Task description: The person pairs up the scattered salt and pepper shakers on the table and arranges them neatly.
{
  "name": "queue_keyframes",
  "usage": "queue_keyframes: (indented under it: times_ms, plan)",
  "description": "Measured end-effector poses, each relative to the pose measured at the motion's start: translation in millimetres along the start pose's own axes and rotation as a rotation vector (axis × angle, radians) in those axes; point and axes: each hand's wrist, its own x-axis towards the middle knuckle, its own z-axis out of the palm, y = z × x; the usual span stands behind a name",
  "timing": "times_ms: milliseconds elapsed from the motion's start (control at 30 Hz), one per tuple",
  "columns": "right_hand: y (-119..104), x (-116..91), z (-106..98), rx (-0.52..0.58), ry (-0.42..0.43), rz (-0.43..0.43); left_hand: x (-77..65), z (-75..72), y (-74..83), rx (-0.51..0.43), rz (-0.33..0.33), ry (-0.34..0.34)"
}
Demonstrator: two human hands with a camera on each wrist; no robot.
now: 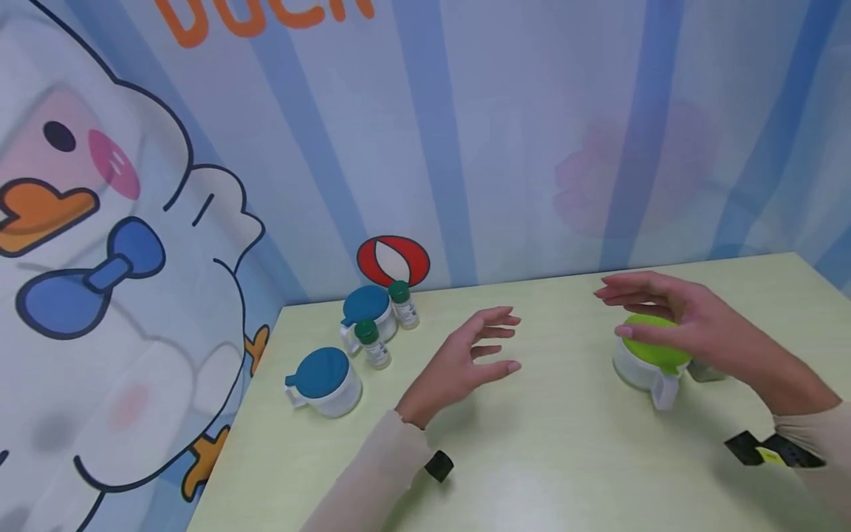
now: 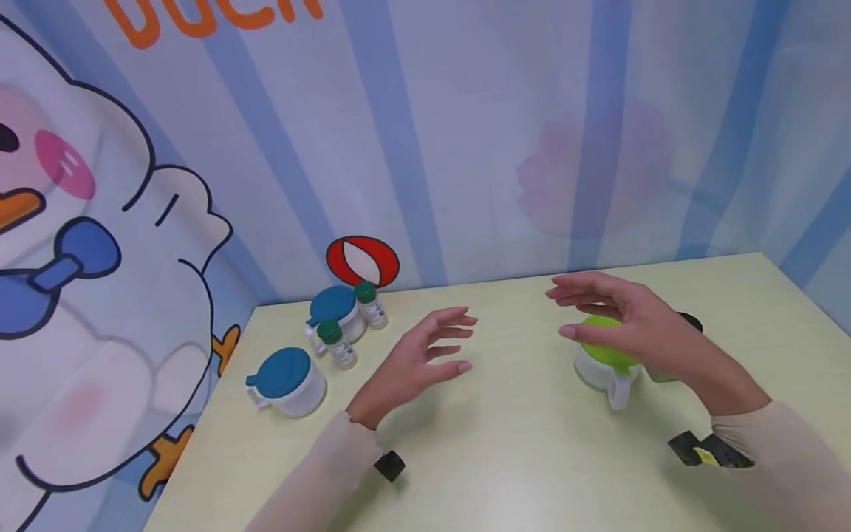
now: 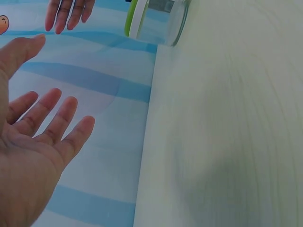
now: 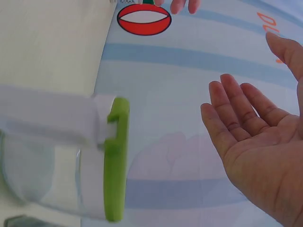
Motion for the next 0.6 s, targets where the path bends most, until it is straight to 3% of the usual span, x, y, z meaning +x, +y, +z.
queue_keyframes:
  times_ms: [600]
  plan:
    - [-18.2, 32.9, 42.0, 0.072, -0.083, -0.046, -35.2, -45.8, 5.1, 0.054, 0.016, 0.070]
